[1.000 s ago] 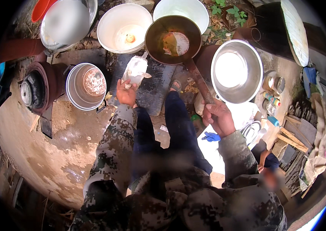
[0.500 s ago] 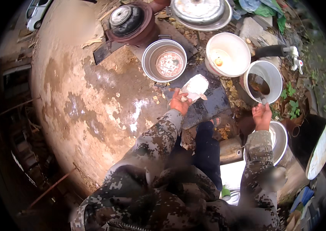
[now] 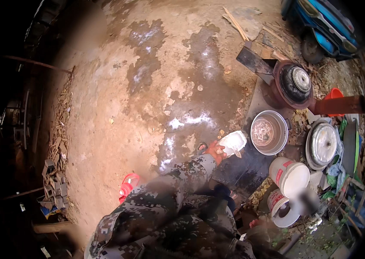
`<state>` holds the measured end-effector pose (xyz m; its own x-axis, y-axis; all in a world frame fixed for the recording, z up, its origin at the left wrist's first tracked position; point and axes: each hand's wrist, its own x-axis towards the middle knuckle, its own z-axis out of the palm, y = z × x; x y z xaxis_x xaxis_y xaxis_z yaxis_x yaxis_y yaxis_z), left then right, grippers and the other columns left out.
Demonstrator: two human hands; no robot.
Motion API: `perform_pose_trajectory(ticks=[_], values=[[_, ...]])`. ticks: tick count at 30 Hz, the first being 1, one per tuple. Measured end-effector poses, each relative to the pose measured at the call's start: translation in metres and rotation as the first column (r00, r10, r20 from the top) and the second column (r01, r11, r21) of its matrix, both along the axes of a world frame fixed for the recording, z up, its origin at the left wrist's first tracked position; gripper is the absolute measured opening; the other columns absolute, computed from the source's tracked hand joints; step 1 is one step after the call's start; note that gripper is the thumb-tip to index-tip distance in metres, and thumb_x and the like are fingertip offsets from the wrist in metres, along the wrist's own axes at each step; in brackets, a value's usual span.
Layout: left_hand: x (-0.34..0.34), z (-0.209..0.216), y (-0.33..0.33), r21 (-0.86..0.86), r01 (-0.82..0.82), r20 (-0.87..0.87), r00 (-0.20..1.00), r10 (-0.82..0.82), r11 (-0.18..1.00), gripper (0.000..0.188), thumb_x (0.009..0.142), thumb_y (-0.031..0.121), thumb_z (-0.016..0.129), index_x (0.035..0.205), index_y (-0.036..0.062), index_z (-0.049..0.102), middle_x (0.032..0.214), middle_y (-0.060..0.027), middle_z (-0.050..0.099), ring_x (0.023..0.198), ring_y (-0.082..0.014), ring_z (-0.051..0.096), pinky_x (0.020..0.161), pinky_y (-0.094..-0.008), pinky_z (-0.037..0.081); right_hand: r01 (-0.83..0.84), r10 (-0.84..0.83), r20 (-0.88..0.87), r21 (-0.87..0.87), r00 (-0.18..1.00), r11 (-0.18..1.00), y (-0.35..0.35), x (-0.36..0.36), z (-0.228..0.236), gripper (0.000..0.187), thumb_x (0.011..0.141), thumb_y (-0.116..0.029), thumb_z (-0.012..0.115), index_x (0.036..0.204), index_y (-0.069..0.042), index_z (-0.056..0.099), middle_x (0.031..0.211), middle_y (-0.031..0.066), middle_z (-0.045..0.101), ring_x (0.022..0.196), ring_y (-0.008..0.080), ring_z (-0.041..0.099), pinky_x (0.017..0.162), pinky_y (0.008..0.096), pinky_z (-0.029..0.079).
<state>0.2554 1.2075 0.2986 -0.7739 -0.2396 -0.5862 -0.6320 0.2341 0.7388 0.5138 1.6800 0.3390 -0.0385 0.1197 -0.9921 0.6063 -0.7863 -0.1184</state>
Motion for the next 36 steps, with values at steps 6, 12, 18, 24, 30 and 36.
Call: perform_pose_trajectory(ticks=[6,12,18,24,30,36], values=[[-0.021,-0.017,-0.169,-0.138,-0.302,0.015,0.952,0.307,0.943,0.039,0.076,0.023,0.083,0.114,0.0152,0.075,0.156,-0.0225,0.036,0.139,-0.0365,0.045,0.114,-0.0386,0.039,-0.735,0.736,0.012,-0.028,0.677,0.677,-0.070,-0.194,-0.066,0.020,0.098,-0.035,0.050,0.094,-0.017,0.057,0.095,0.0086,0.061,0.087,0.0290,0.058,0.072,0.0494,0.043],[-0.023,-0.006,-0.346,-0.255,-0.661,-0.051,0.738,0.673,0.706,0.040,0.077,0.027,0.082,0.115,0.0162,0.074,0.151,-0.0229,0.042,0.138,-0.0351,0.046,0.114,-0.0395,0.039,-0.937,0.922,0.169,0.034,0.349,0.349,-0.204,-0.405,-0.118,0.034,0.101,-0.040,0.044,0.123,-0.019,0.059,0.119,0.0125,0.065,0.099,0.0243,0.057,0.081,0.0488,0.044],[0.028,-0.011,-0.476,-0.103,-0.971,-0.160,0.232,0.959,0.217,0.042,0.078,0.012,0.080,0.117,0.0026,0.068,0.128,-0.0215,0.061,0.113,-0.0285,0.064,0.096,-0.0356,0.052,-0.992,0.983,0.147,0.084,0.110,0.098,-0.381,-0.559,-0.133,0.034,0.098,-0.028,0.047,0.128,-0.016,0.058,0.110,0.0132,0.066,0.088,0.0243,0.059,0.070,0.0458,0.046],[0.045,0.044,-0.574,0.036,-0.983,-0.253,-0.182,0.950,-0.179,0.040,0.079,-0.007,0.073,0.116,-0.0101,0.059,0.101,-0.0189,0.071,0.087,-0.0236,0.071,0.075,-0.0365,0.059,-0.974,0.972,0.214,0.178,-0.101,-0.141,-0.504,-0.707,-0.160,0.038,0.096,-0.016,0.051,0.133,-0.013,0.056,0.102,0.0140,0.067,0.077,0.0242,0.061,0.060,0.0429,0.047],[0.063,0.086,-0.652,-0.079,-0.939,-0.316,-0.294,0.902,-0.334,0.043,0.079,0.001,0.077,0.119,-0.0072,0.064,0.102,-0.0164,0.071,0.087,-0.0211,0.069,0.080,-0.0325,0.055,-0.640,0.718,0.078,0.394,-0.692,-0.660,-0.814,-0.756,-0.166,0.045,0.090,-0.006,0.057,0.135,-0.009,0.057,0.091,0.0129,0.067,0.066,0.0212,0.061,0.051,0.0366,0.048],[0.071,0.071,-0.726,-0.107,-0.922,-0.318,-0.324,0.891,-0.373,0.039,0.079,0.000,0.077,0.116,-0.0083,0.066,0.103,-0.0164,0.071,0.089,-0.0209,0.069,0.079,-0.0320,0.056,-0.060,-0.157,-0.152,0.876,-0.976,-0.478,-1.207,-0.545,-0.027,0.050,0.085,-0.016,0.066,0.135,-0.015,0.060,0.098,0.0135,0.069,0.090,0.0276,0.066,0.085,0.0392,0.052]])
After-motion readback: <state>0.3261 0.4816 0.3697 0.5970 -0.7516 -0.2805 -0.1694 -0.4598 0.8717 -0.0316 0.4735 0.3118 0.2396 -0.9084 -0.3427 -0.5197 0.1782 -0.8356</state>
